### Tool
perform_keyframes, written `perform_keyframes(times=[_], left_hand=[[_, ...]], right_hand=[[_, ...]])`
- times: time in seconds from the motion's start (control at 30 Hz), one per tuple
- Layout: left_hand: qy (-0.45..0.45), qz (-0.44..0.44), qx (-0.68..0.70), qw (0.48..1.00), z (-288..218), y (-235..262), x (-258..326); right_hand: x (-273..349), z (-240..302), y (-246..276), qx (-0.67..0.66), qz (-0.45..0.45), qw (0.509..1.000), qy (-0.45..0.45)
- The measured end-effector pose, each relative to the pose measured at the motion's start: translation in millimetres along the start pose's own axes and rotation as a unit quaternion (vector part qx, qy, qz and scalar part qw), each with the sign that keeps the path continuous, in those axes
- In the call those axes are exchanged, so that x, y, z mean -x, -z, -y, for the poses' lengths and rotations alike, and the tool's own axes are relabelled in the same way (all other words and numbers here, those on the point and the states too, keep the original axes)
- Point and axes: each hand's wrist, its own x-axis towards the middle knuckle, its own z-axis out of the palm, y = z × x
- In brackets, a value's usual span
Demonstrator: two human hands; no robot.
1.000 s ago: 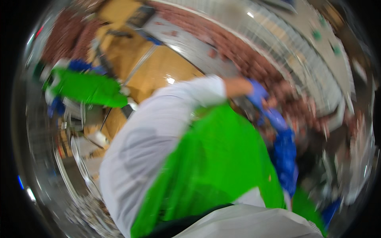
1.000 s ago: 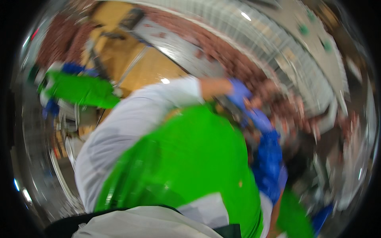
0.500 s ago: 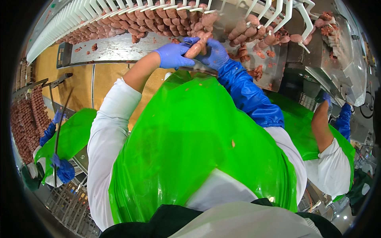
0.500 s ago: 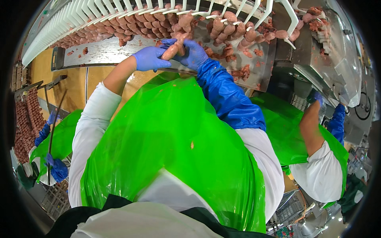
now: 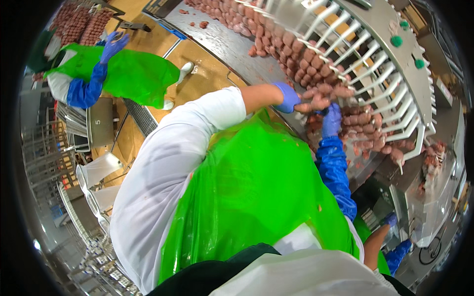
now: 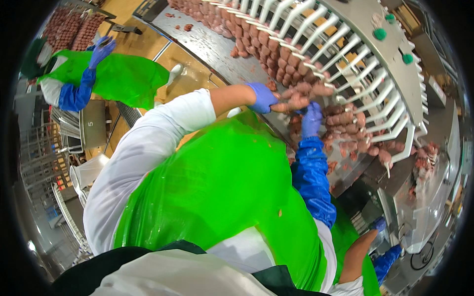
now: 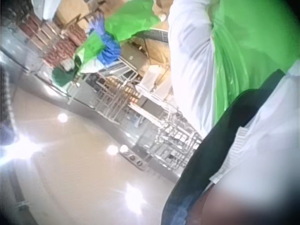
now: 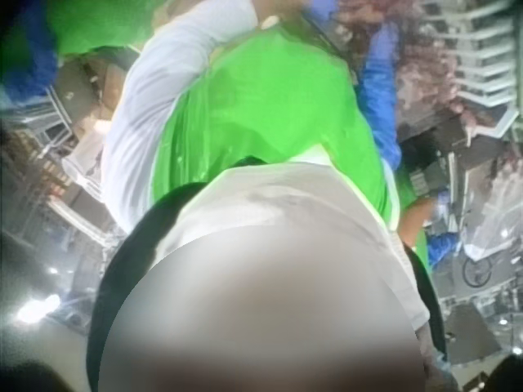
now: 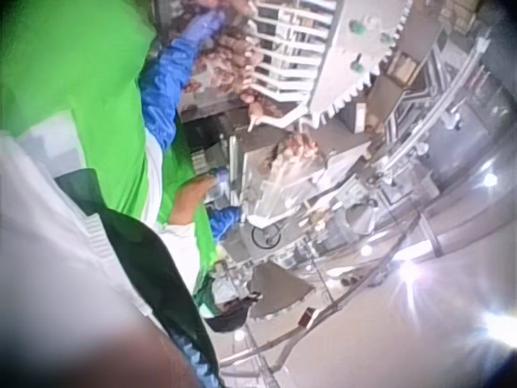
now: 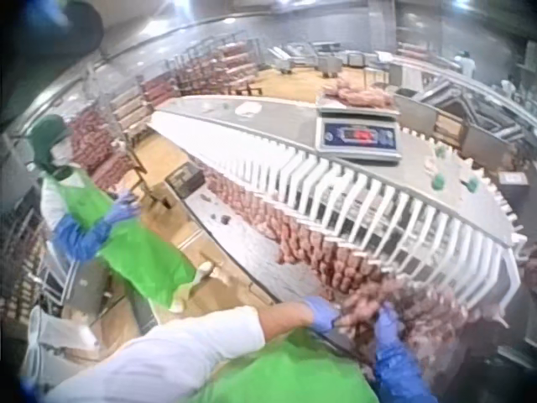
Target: The person is assembling sausages on a production line. They pick up links of raw sausage meat from a conveyor belt and place them into a white plastic rack. The worker uses both hands to handle the meat and arrange it in the rack.
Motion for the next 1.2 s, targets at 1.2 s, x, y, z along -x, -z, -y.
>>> perform_keyframes(times=[1.2], left_hand=[[-0.168,0.027,-0.199,0.965,-105.6,-0.8,-92.1]], right_hand=[[165.9,79.7,134.1,0.104,0.19,0.959,-0.181]])
